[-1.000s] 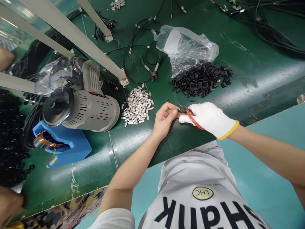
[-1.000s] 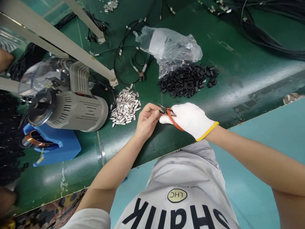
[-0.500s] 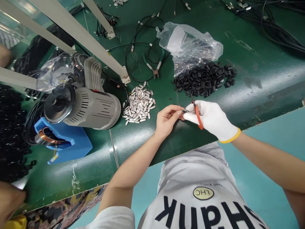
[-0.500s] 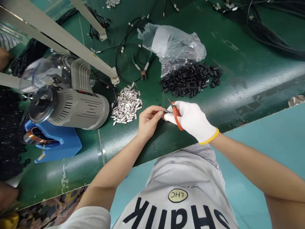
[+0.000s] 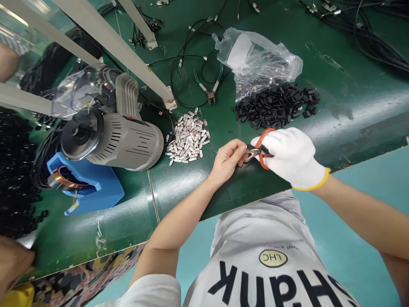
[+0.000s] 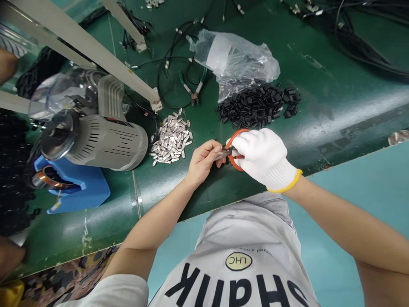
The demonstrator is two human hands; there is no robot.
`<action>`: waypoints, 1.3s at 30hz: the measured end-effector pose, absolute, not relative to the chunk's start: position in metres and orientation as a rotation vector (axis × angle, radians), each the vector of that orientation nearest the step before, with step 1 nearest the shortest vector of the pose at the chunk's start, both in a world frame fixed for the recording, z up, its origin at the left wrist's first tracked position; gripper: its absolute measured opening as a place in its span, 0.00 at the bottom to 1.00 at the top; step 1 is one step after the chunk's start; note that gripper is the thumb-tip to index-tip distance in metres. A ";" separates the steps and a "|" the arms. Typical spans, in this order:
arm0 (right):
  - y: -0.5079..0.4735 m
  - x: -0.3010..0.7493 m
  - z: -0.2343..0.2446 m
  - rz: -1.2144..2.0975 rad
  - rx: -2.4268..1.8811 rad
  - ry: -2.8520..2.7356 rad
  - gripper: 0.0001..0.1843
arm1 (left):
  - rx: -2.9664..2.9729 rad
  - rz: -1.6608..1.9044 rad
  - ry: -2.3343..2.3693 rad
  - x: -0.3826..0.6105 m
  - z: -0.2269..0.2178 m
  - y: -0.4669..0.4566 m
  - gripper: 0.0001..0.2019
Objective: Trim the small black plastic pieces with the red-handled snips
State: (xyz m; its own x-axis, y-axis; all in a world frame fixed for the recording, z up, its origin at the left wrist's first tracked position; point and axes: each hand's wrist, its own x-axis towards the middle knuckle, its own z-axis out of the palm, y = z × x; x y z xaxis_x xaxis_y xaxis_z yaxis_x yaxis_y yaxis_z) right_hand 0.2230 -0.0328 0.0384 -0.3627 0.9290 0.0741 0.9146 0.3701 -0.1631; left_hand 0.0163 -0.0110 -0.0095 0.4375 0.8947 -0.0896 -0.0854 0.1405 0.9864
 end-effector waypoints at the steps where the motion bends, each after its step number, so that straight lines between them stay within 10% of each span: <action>1: -0.033 0.224 0.039 0.149 -1.711 -2.432 0.17 | 1.233 0.872 0.862 0.016 -0.011 -0.011 0.19; 10: -0.037 0.242 0.045 0.076 -1.940 -2.552 0.33 | 1.486 0.958 0.981 0.012 -0.019 -0.014 0.15; 39: -0.031 0.230 0.025 -0.168 -1.783 -2.736 0.36 | 1.415 1.012 0.904 0.011 -0.030 -0.011 0.14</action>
